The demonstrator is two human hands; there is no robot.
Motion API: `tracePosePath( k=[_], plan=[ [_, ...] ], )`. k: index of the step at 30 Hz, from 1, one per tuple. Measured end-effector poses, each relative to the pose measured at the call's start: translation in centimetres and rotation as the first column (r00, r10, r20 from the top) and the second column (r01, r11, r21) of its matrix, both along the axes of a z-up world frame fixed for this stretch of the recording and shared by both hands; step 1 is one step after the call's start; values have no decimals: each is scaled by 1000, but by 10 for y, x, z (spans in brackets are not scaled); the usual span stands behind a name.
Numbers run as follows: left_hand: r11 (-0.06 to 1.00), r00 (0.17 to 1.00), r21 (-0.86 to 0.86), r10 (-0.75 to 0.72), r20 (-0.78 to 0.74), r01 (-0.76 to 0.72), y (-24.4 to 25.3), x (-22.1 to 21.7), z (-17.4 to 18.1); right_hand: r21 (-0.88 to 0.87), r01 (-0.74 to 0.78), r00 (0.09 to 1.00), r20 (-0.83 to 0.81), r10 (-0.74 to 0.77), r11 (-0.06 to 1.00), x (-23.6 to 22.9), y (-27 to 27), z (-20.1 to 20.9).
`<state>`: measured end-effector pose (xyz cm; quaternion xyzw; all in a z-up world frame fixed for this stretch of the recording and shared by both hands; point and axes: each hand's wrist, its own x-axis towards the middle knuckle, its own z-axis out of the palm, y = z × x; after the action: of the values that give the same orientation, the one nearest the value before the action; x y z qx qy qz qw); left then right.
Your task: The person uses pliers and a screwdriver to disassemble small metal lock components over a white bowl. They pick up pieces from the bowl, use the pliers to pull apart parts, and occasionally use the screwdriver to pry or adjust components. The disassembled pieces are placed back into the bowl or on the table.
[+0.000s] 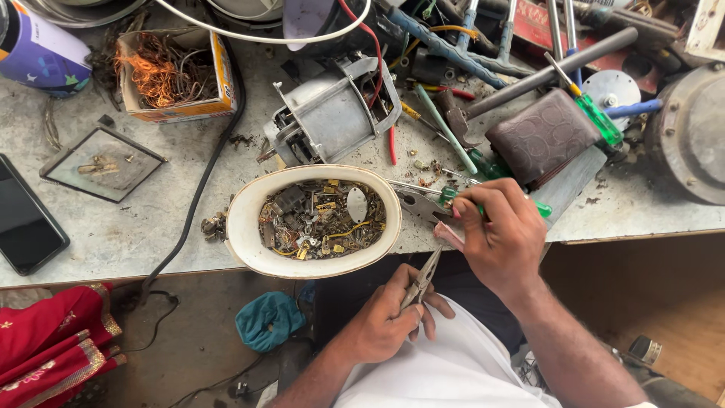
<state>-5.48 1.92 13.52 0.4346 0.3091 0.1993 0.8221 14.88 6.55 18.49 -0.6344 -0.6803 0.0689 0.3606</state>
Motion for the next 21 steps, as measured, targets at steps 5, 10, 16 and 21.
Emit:
tracePosePath(
  k=[5, 10, 16, 21],
  plan=[
    [990, 993, 73, 120, -6, -120, -3, 6, -2, 49, 8, 962, 273, -21, 999, 0, 17, -1],
    [986, 988, 77, 150, -46, -146, -3, 4, -10, 64, 0, 944, 328, -20, 998, 1, 21, -5],
    [989, 989, 71, 134, -56, -130, 0, -1, -21, 84, 11, 980, 196, -27, 996, 17, 11, 7],
    [977, 982, 130, 179, -62, -170, 1, -5, -35, 68, 2, 996, 88, -8, 998, 21, 0, 15]
  ],
)
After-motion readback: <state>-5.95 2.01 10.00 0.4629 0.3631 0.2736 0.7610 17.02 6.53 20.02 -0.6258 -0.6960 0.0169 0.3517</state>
